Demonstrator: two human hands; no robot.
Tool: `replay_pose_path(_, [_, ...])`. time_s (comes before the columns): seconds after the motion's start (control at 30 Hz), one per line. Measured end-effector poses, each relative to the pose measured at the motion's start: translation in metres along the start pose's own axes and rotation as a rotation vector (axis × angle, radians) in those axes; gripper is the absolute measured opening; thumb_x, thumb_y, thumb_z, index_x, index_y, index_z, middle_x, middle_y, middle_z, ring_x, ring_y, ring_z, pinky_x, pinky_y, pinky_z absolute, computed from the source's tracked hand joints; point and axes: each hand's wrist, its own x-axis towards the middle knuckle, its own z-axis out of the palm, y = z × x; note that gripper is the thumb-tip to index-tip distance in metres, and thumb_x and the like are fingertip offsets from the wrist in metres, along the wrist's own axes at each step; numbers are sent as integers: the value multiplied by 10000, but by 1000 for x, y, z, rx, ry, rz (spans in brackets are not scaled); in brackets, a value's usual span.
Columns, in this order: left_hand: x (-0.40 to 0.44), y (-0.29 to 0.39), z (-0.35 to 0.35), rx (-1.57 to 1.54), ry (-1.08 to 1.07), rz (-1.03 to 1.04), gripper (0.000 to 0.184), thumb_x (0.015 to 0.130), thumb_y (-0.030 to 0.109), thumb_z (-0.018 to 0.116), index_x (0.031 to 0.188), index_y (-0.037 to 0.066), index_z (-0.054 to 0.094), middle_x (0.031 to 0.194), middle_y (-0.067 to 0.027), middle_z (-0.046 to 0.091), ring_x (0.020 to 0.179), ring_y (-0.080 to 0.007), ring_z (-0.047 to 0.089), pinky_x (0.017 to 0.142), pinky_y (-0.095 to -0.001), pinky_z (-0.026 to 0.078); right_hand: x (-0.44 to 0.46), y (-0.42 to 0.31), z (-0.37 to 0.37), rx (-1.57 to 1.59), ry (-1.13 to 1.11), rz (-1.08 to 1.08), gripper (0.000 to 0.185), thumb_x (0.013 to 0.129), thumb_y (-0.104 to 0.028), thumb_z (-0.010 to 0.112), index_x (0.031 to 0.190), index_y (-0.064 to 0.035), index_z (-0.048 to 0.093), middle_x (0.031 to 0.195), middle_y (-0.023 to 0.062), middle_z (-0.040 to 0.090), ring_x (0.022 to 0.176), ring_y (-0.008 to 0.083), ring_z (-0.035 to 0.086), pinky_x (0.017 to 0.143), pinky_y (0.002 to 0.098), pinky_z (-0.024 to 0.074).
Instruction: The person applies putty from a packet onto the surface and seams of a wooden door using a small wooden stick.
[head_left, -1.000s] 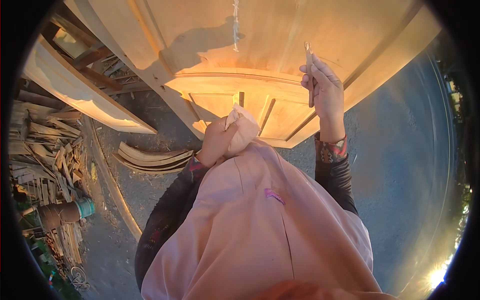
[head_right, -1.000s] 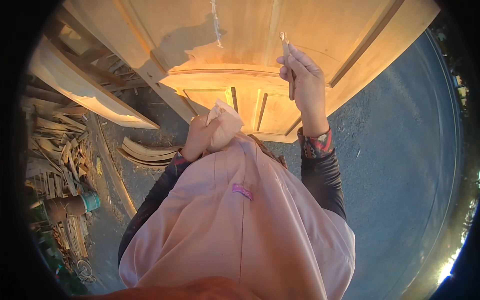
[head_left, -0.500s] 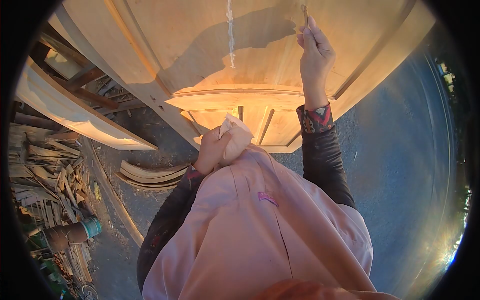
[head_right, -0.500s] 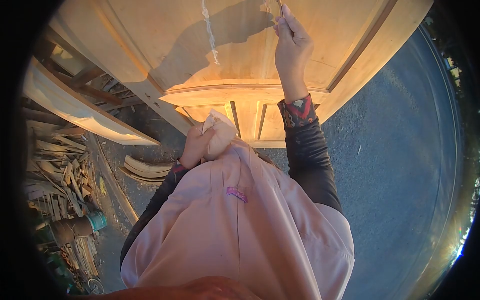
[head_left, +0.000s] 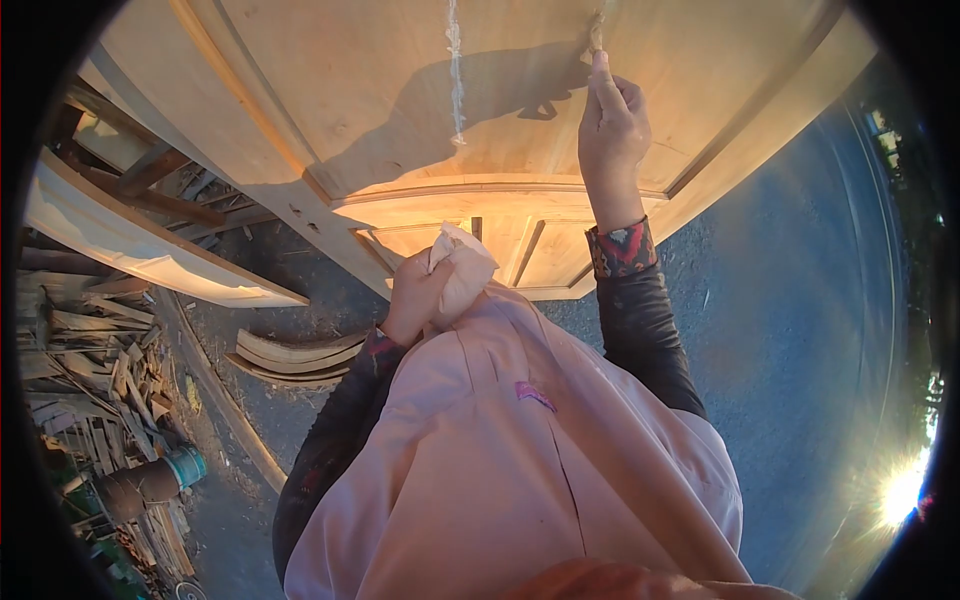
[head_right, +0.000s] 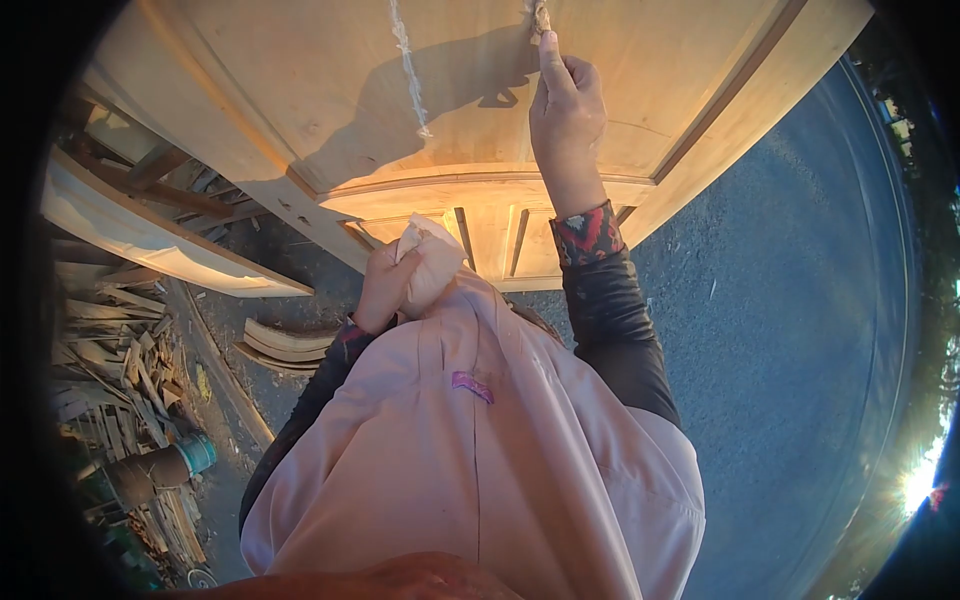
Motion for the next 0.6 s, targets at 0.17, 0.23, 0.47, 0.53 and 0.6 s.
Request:
replay_pose_path(0.17, [2, 8, 4, -47, -14, -19, 212, 908, 87, 532, 1030, -67, 614, 908, -54, 646, 773, -89, 598, 687, -242, 495, 17, -13, -25, 75, -28, 14, 362, 868, -48, 610, 1218, -139, 624, 878, 95, 617, 721, 211, 621, 621, 321, 517])
replay_pose_path(0.23, [3, 7, 4, -41, -20, -31, 210, 907, 76, 532, 1033, -76, 604, 910, -55, 641, 775, -90, 599, 686, -237, 495, 21, -13, -23, 64, -9, -8, 363, 869, -49, 605, 1222, -135, 621, 874, 99, 613, 719, 220, 621, 617, 326, 518])
replay_pose_path(0.47, [7, 1, 1, 0, -2, -31, 207, 902, 103, 544, 1011, -47, 636, 875, -41, 653, 760, -84, 593, 678, -250, 491, -6, -13, 2, -73, -46, -2, 375, 860, -51, 607, 1226, -130, 611, 848, 102, 607, 708, 231, 625, 575, 331, 523])
replay_pose_path(0.53, [8, 2, 0, 8, -1, -30, 206, 905, 106, 545, 1009, -46, 636, 872, -41, 653, 758, -82, 594, 673, -249, 491, -11, -13, -3, -63, -78, 4, 394, 855, -54, 609, 1243, -127, 595, 860, 107, 605, 699, 235, 625, 568, 332, 523])
replay_pose_path(0.6, [7, 2, -1, 10, 5, -29, 206, 907, 110, 545, 1011, -44, 636, 870, -42, 653, 757, -81, 595, 667, -247, 491, -10, -13, -12, -4, -112, 0, 424, 848, -54, 612, 1265, -121, 575, 886, 113, 601, 688, 241, 623, 565, 336, 525])
